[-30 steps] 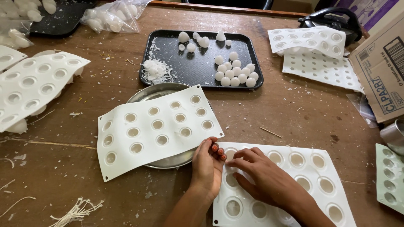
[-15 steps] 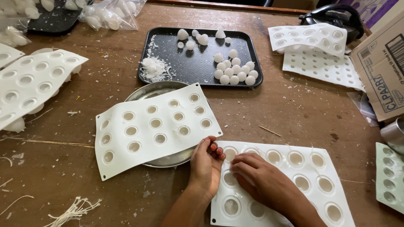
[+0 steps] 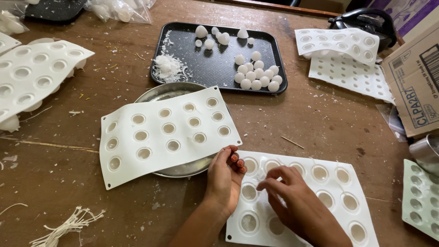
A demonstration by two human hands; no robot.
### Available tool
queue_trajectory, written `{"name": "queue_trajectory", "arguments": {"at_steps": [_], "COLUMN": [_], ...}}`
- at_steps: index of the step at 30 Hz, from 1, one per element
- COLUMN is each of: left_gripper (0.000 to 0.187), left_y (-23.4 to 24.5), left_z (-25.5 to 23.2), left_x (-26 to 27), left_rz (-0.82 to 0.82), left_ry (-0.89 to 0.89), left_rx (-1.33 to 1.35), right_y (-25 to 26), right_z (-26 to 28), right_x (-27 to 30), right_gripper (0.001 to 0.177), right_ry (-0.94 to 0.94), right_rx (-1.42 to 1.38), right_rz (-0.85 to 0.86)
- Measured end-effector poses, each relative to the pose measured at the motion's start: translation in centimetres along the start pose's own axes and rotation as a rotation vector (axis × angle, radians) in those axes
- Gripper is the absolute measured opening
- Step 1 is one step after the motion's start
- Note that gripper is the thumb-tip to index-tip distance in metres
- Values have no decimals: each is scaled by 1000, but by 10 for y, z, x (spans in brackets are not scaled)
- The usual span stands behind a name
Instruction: Preparing silicone molds for candle making by inserting wicks and adjusting wax components.
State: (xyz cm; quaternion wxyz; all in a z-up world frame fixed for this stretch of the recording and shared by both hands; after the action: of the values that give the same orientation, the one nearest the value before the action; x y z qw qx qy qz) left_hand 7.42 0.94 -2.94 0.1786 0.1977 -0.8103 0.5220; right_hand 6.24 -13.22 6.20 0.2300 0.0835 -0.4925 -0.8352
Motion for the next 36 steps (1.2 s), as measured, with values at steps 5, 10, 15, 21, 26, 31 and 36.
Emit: {"name": "queue_trajectory", "arguments": {"at_steps": [5,10,15,21,26,31,36], "left_gripper": [16,17,18,19,19,19,16], "left_y": [3,7,0,2,3,2,2], "left_z": [1,-1,10,11,13,12,13], "left_x": [-6,-10,-6,-6,-6,-5,-2], "left_rz": [22,13,63,48,46,49,20], "left_ry": [-20,-43,2,2,8,3,21], "left_rx": [24,67,43,15,6,-24,4], "right_y": [-2,14,5,-19,-18,-9,-2], "right_z": [36,33,-6,19,4,26,1], "right_x": [-11,-10,-11,4,3,1,8], "right_gripper": [52,63,30,48,49,45,27], "right_ry": [122,210,14,240,10,200,140], "right_rx": [135,207,113,257,137,110,95], "right_rz": [-2,-143,-122,-186,-114,-165,-211]}}
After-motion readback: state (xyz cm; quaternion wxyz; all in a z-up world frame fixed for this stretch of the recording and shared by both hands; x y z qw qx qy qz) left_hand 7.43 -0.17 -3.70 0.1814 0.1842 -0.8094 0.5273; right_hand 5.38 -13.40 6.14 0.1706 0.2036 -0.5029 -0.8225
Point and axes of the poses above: each hand's wrist, its own x-axis away from the middle knuckle, its own y-axis out of the back of the hand, z = x × y, the point moved 9 cm from there along -x, towards the middle knuckle, and after that the axes turned 2 degrees about -y, right-handed, at the moved point
